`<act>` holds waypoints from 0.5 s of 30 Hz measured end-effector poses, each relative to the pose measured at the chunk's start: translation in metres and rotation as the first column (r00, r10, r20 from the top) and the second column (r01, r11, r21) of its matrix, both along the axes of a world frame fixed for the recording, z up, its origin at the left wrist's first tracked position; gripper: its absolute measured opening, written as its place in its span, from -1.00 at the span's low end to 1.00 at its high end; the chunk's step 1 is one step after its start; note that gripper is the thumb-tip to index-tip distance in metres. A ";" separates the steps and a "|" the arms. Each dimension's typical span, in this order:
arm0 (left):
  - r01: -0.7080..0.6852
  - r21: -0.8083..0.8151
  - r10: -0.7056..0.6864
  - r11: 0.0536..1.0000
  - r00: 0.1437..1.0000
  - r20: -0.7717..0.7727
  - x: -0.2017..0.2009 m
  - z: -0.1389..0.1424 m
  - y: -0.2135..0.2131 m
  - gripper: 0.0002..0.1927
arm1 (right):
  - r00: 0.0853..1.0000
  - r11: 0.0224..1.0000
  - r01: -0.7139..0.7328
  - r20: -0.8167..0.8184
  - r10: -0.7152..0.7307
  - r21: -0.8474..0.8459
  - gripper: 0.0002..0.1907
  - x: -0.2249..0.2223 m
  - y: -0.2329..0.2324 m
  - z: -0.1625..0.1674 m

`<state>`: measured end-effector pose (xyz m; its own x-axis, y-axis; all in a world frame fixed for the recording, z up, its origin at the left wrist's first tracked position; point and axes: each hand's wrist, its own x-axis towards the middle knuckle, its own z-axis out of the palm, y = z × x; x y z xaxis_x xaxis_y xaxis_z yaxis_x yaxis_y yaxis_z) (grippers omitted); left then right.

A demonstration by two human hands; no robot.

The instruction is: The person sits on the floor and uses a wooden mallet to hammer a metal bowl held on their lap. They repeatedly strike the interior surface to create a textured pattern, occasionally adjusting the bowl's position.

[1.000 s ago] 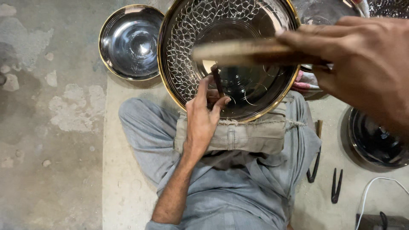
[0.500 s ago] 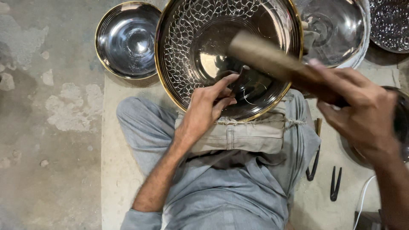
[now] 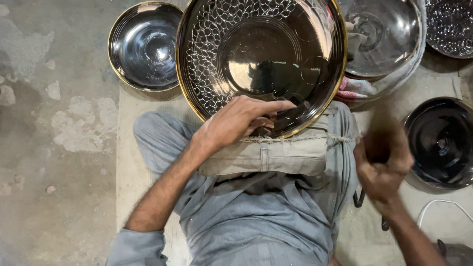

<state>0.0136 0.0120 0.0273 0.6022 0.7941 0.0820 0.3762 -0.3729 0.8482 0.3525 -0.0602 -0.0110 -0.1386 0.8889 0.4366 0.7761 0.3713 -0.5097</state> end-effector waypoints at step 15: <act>-0.120 0.117 0.111 0.986 0.991 0.080 -0.019 -0.003 0.003 -0.27 | 0.989 0.991 0.008 -0.148 -0.028 -0.133 -0.46 -0.010 -0.007 -0.005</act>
<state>-0.0055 0.0150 0.0238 0.4957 0.8396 0.2222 0.3612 -0.4319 0.8264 0.3430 -0.0669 -0.0156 -0.0642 0.9416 0.3306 0.6934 0.2803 -0.6638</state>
